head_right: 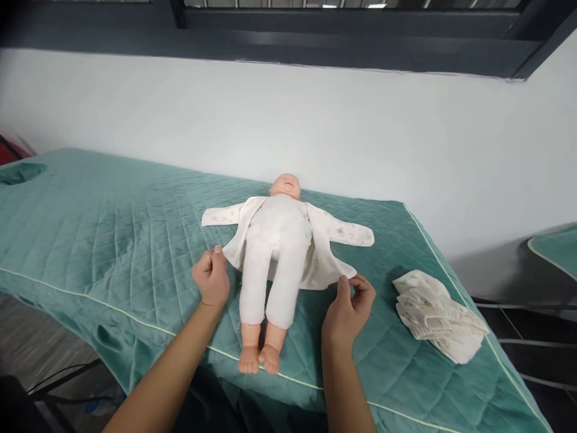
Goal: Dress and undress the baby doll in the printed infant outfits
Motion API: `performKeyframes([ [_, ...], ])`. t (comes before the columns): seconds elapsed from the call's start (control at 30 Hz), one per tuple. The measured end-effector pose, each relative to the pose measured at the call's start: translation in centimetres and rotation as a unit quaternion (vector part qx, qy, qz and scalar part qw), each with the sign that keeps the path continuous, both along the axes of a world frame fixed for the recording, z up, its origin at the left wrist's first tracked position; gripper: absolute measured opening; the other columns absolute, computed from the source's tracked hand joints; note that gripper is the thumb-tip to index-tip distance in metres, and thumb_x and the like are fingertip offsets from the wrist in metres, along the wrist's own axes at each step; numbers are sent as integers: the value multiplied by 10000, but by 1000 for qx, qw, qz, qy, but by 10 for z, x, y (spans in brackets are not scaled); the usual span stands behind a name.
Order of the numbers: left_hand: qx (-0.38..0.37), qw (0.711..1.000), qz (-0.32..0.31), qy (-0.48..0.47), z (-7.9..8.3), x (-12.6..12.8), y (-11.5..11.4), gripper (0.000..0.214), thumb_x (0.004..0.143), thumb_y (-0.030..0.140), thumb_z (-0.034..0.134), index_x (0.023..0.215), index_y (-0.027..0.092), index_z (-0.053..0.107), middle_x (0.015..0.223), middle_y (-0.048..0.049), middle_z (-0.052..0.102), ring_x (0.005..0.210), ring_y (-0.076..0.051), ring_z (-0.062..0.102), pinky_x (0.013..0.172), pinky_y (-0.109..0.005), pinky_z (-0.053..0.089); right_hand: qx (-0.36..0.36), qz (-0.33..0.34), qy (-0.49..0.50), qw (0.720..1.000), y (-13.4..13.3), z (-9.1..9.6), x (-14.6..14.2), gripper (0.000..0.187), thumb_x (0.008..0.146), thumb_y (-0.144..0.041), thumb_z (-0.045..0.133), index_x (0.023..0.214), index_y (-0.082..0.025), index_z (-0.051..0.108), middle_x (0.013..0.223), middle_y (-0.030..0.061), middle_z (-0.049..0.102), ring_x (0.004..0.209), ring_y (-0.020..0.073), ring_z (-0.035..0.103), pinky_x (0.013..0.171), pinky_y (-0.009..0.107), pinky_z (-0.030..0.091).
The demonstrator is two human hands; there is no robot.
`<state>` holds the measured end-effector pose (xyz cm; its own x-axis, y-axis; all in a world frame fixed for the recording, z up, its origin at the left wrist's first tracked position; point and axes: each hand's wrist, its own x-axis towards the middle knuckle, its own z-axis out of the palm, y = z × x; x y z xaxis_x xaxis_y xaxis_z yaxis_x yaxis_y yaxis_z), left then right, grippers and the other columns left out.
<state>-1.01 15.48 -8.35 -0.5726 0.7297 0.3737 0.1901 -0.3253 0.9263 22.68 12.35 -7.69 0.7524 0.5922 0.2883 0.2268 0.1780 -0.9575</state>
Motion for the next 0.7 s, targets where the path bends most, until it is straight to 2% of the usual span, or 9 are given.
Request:
performKeyframes([
  [0.13,52,991,53,108,3,-3,10,360,970,371,526,653,214,463,730,-1,552,772,-152,540,796,-309,458,-2,-6,-66,998,-3,8,-6,194,859,-391,652,898,-220,569,1201,78,563,1192,225,555,1014,387,459],
  [0.23,3,998,20,62,4,-7,26,193,952,361,539,858,205,605,1013,-59,670,1021,-190,614,942,-343,482,13,-7,-111,994,7,16,3,212,857,-396,636,950,-212,587,1288,109,554,1266,249,529,1044,420,447],
  [0.3,-49,998,-26,6,5,-11,39,194,937,359,548,969,196,648,1090,-77,690,1059,-199,633,962,-351,496,-17,35,-121,992,25,20,18,254,871,-425,597,977,-197,630,1230,110,620,1206,254,572,1029,429,446],
  [0.33,-73,996,-54,-12,5,-12,46,212,928,359,556,998,190,664,1092,-80,703,1052,-204,643,965,-357,502,-49,76,-109,990,36,23,26,295,881,-448,570,977,-184,660,1125,102,672,1107,250,616,996,425,455],
  [0.4,-107,987,-118,-24,8,-15,56,237,914,359,573,1016,181,691,1073,-82,729,1032,-211,661,975,-372,506,-158,150,-123,968,58,28,39,367,868,-498,559,929,-170,713,985,89,715,973,251,630,920,412,462],
  [0.47,-125,976,-174,-26,11,-15,62,256,903,367,596,1039,178,702,1108,-88,738,1061,-217,666,1007,-380,498,-214,228,-137,940,77,32,43,387,839,-533,588,877,-176,730,924,62,720,908,235,615,856,373,460],
  [0.57,-129,963,-233,-28,13,-13,63,339,895,391,630,1159,185,681,1229,-97,715,1134,-225,656,1039,-381,487,-215,339,-117,908,90,34,31,387,807,-575,646,833,-191,688,787,-4,663,756,174,563,711,297,445],
  [0.63,-118,957,-264,-7,12,-12,61,416,891,409,651,1251,200,655,1294,-98,691,1167,-239,647,1053,-394,482,-193,359,-92,909,91,31,20,393,807,-589,666,848,-198,647,734,-32,613,690,148,524,650,271,431],
  [0.7,-103,957,-271,27,9,-11,60,473,882,416,675,1310,218,639,1330,-97,673,1197,-259,632,1079,-419,467,-165,354,-76,917,88,24,15,394,816,-585,671,907,-203,636,784,-27,628,720,150,548,667,272,455],
])
